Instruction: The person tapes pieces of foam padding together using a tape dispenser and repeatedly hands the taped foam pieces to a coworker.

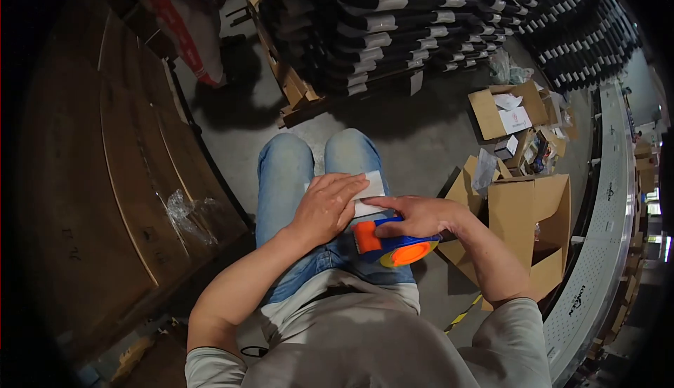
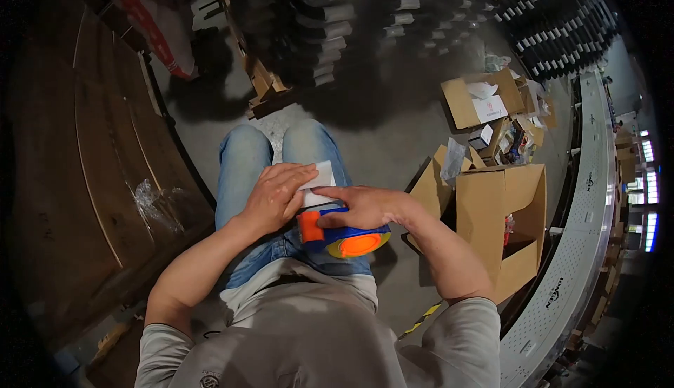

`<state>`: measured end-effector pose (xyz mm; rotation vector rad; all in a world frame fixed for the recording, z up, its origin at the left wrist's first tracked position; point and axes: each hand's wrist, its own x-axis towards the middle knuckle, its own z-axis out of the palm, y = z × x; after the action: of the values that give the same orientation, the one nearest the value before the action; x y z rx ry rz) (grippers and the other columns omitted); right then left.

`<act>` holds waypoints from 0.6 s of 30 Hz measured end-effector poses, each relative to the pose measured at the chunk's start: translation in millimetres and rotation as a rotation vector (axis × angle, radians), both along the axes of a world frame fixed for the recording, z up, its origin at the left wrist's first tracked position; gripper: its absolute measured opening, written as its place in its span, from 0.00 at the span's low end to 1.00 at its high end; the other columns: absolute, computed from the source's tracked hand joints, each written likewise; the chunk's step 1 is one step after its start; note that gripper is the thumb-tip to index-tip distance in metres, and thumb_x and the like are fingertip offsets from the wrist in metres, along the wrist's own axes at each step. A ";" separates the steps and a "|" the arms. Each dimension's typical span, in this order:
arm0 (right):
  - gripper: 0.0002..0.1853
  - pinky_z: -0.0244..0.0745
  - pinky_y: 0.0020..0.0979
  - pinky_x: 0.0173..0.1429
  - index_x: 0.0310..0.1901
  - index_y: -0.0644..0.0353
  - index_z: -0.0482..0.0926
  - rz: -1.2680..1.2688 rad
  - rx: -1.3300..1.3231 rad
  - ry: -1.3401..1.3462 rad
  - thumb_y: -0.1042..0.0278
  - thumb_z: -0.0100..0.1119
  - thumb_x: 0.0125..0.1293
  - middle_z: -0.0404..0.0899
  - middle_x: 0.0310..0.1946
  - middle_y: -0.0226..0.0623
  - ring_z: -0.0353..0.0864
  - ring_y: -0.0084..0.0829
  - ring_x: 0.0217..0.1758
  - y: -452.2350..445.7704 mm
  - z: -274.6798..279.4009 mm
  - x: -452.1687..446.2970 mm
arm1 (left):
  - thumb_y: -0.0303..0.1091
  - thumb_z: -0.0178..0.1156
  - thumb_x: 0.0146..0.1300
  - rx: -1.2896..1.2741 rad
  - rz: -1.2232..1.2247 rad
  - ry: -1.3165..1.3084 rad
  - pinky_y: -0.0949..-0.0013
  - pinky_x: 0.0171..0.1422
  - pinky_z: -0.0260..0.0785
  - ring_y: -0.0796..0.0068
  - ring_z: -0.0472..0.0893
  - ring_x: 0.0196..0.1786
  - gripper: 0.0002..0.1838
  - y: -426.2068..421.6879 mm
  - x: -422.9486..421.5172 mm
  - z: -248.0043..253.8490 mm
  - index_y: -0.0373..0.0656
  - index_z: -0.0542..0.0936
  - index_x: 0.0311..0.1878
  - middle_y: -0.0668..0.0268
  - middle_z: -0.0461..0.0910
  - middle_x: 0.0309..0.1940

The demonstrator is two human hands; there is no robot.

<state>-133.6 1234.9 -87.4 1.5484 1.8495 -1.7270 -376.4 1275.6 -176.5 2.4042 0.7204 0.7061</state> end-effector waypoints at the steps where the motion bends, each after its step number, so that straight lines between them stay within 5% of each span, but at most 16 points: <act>1: 0.44 0.67 0.38 0.75 0.81 0.53 0.62 0.013 0.054 0.006 0.37 0.63 0.71 0.75 0.69 0.55 0.75 0.50 0.72 -1.5 -2.9 -0.1 | 0.29 0.63 0.65 -0.135 0.035 -0.056 0.55 0.68 0.69 0.55 0.80 0.62 0.22 3.1 -0.9 -0.9 0.44 0.81 0.64 0.58 0.84 0.60; 3: 0.47 0.65 0.38 0.78 0.82 0.51 0.59 -0.002 0.012 0.050 0.34 0.62 0.70 0.72 0.72 0.56 0.71 0.51 0.76 1.5 -0.7 -0.8 | 0.30 0.60 0.68 -0.245 0.051 -0.097 0.57 0.67 0.71 0.56 0.82 0.60 0.20 19.9 -4.6 -2.4 0.43 0.82 0.63 0.56 0.85 0.59; 5: 0.48 0.63 0.38 0.80 0.82 0.50 0.59 0.054 0.028 -0.020 0.32 0.61 0.70 0.69 0.75 0.56 0.69 0.51 0.78 1.0 3.0 -6.2 | 0.31 0.56 0.73 -0.734 0.285 -0.199 0.62 0.60 0.74 0.64 0.85 0.53 0.18 45.6 -18.5 -1.9 0.41 0.81 0.63 0.55 0.86 0.54; 7: 0.48 0.60 0.40 0.82 0.83 0.51 0.58 0.056 0.049 0.021 0.29 0.59 0.70 0.66 0.77 0.56 0.65 0.52 0.81 0.5 -7.3 -2.8 | 0.32 0.54 0.76 -0.635 0.351 -0.275 0.67 0.52 0.75 0.73 0.84 0.47 0.16 76.9 -30.8 2.4 0.39 0.80 0.62 0.59 0.86 0.50; 9: 0.49 0.58 0.41 0.83 0.83 0.52 0.58 0.062 0.051 0.041 0.28 0.58 0.70 0.65 0.78 0.55 0.63 0.52 0.82 1.0 -15.1 -1.9 | 0.34 0.56 0.77 -0.957 0.574 -0.709 0.68 0.51 0.75 0.78 0.82 0.45 0.15 111.2 -45.1 8.0 0.40 0.80 0.61 0.66 0.85 0.46; 18: 0.48 0.57 0.40 0.83 0.82 0.51 0.60 0.047 0.071 0.050 0.26 0.56 0.70 0.65 0.78 0.54 0.63 0.51 0.82 0.2 -15.2 -1.7 | 0.27 0.54 0.72 -0.909 0.777 -1.019 0.62 0.55 0.79 0.68 0.84 0.48 0.13 224.6 -116.5 17.0 0.40 0.78 0.57 0.65 0.83 0.48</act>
<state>-135.3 1235.1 -102.6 1.4874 1.9751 -1.7133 -492.9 1500.2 -159.5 0.7192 1.1339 1.3452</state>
